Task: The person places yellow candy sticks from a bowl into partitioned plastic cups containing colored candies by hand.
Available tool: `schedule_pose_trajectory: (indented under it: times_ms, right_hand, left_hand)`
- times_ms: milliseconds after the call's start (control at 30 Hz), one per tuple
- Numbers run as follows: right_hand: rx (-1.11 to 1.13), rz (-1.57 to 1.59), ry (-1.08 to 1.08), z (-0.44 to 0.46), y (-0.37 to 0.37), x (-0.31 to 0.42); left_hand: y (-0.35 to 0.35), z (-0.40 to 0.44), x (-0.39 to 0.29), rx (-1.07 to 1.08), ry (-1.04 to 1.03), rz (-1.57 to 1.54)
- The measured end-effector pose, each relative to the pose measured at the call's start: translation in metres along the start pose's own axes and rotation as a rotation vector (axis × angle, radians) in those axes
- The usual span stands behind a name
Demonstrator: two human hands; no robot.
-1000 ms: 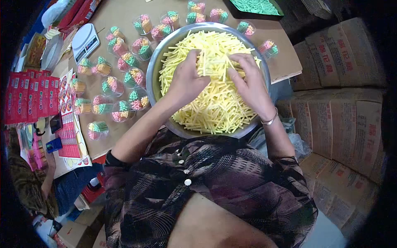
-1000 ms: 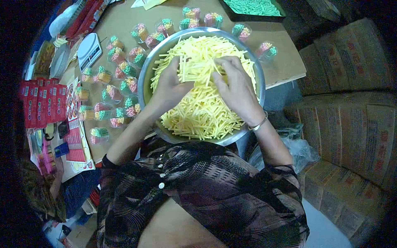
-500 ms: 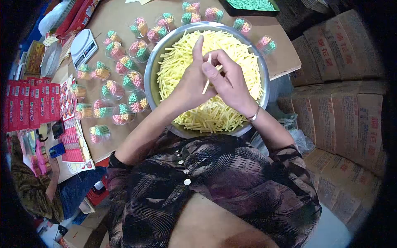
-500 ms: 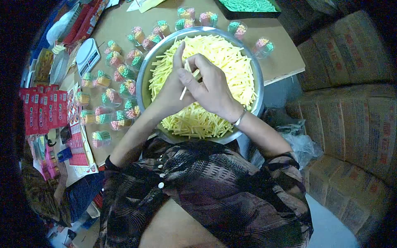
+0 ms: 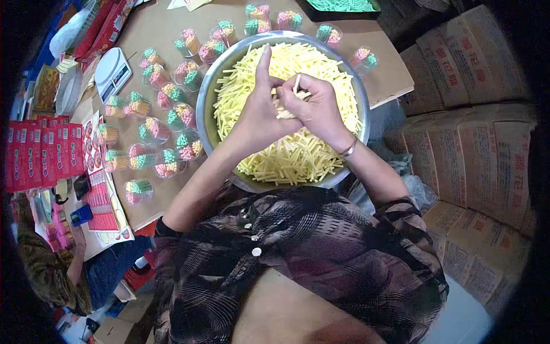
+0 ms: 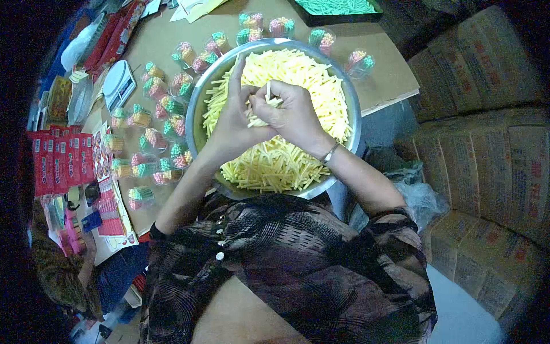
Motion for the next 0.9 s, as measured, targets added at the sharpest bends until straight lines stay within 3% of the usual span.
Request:
schedule_pose_trajectory:
  times_ms: [100,233,400,567,767,900]
  right_hand:
    - [-0.076,0.029,0.052,0.001,0.007,0.002]
    - [-0.246,0.121,0.109,-0.003,0.018,0.015]
    - [-0.273,0.152,0.11,-0.006,0.011,0.015]
    - [-0.185,0.295,-0.024,-0.006,0.004,0.012]
    - [-0.174,0.106,0.097,-0.007,0.0,0.02]
    - [-0.144,0.205,0.023,-0.005,0.001,0.017]
  left_hand:
    - [0.003,-0.006,-0.006,-0.062,-0.105,-0.011]
    - [0.01,-0.02,-0.029,-0.205,-0.223,0.225]
    - [0.002,-0.016,-0.022,-0.427,-0.154,0.127]
    - [-0.004,-0.002,-0.021,-0.418,-0.078,0.038]
    - [0.001,0.001,-0.016,-0.44,-0.052,-0.031]
    - [0.0,-0.013,-0.031,-0.61,-0.221,-0.08]
Point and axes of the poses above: each hand's wrist, its own z-axis towards the middle knuckle, its own y-axis out of the back of the hand, x = y × z, the point moved 6 cm from there along z, towards the middle knuckle, and after that the axes turned 9 degrees about -y, right-handed, at the moved point
